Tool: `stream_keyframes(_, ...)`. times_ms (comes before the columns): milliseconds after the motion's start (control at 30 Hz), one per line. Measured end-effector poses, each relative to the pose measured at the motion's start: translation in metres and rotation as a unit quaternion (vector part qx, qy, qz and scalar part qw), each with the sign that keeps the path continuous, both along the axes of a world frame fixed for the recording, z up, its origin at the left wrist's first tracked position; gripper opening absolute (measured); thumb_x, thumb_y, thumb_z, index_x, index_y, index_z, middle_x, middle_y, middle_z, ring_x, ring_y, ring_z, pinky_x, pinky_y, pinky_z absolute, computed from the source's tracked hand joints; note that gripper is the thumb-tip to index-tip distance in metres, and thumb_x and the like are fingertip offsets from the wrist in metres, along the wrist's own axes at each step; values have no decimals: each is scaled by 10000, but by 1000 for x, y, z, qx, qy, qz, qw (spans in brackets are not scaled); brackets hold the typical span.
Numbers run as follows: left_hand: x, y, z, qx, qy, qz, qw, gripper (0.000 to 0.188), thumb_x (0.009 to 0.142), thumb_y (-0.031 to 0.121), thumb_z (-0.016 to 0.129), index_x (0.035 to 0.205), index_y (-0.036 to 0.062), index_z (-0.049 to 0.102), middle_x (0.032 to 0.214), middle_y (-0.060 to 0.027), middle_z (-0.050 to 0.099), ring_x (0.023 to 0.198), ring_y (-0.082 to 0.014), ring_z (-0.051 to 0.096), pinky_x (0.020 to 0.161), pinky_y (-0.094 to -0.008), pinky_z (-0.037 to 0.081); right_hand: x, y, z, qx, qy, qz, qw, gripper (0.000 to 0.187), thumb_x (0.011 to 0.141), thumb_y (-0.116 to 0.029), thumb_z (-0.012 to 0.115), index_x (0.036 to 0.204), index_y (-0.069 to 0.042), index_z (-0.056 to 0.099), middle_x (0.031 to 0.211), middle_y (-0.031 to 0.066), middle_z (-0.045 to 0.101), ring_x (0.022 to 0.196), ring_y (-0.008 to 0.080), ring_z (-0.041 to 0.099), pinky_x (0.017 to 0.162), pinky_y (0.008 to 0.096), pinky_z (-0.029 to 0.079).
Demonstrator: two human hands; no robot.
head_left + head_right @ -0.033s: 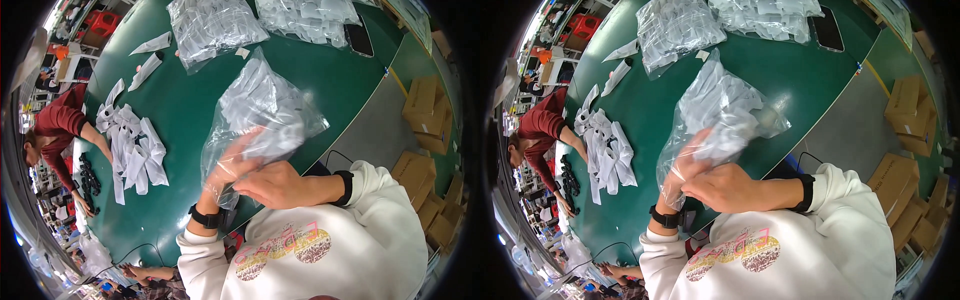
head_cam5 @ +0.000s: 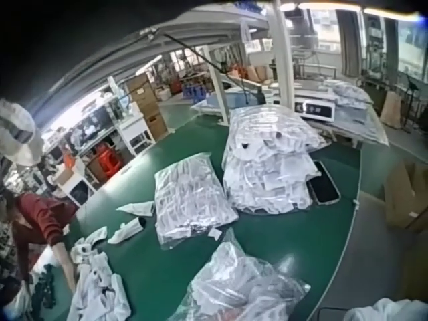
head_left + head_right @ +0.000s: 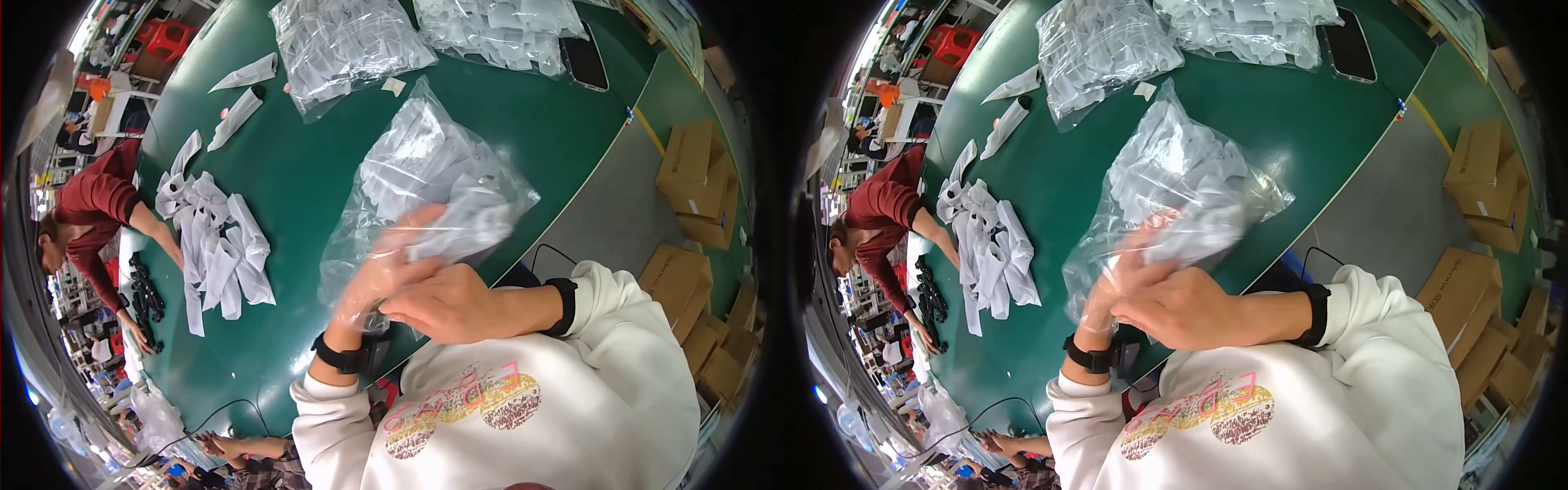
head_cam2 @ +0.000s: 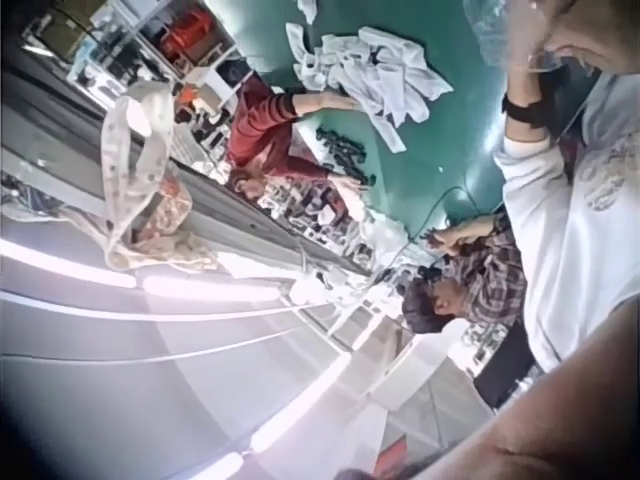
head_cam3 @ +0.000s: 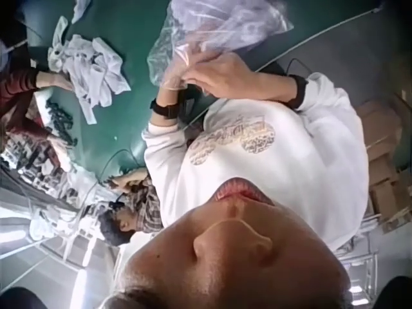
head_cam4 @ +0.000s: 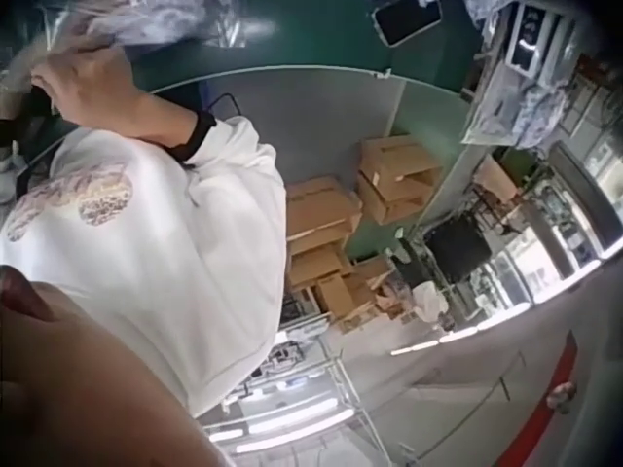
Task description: The person packages items by hand, folding white plastic sleeves and placing them into a larger clear plastic bag. They repeat this process multiple times, gathering the folded sleeves and pressing the bag flat.
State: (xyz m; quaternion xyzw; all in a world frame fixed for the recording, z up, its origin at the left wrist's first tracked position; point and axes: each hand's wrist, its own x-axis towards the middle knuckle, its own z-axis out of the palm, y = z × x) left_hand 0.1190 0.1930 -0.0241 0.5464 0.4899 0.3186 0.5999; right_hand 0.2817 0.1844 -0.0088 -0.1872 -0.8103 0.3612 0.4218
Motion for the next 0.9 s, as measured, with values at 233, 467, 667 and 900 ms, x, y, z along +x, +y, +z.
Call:
stream_keyframes(233,84,22,-23,256,450,33,855,742,724,302,784,1399,221,487,1518,-211,309,1345,-426,335,1037,-598,317,3,-28,-5,-74,-21,102,992,171,819,-92,726,966,-95,637,722,36,661,555,210,640,481,325,492)
stream_keyframes(467,47,14,-16,299,533,14,791,865,705,523,764,1447,225,433,1561,-225,210,1381,-504,233,1032,-679,240,32,-6,-7,-177,-77,163,968,122,878,-139,680,980,-99,626,761,34,673,563,232,639,490,319,492)
stream_keyframes(667,47,35,-39,309,476,55,821,974,675,569,765,1483,192,374,1573,-234,173,1411,-524,156,1033,-716,207,13,8,3,-167,-80,233,955,101,904,-168,656,980,-108,627,776,28,679,587,229,646,495,323,490)
stream_keyframes(900,11,1,-18,331,480,26,812,798,717,432,782,1404,153,486,1520,-243,304,1387,-461,296,1034,-622,347,8,52,31,-33,-133,157,978,188,873,-194,668,1036,-104,692,910,63,688,721,270,673,601,338,542)
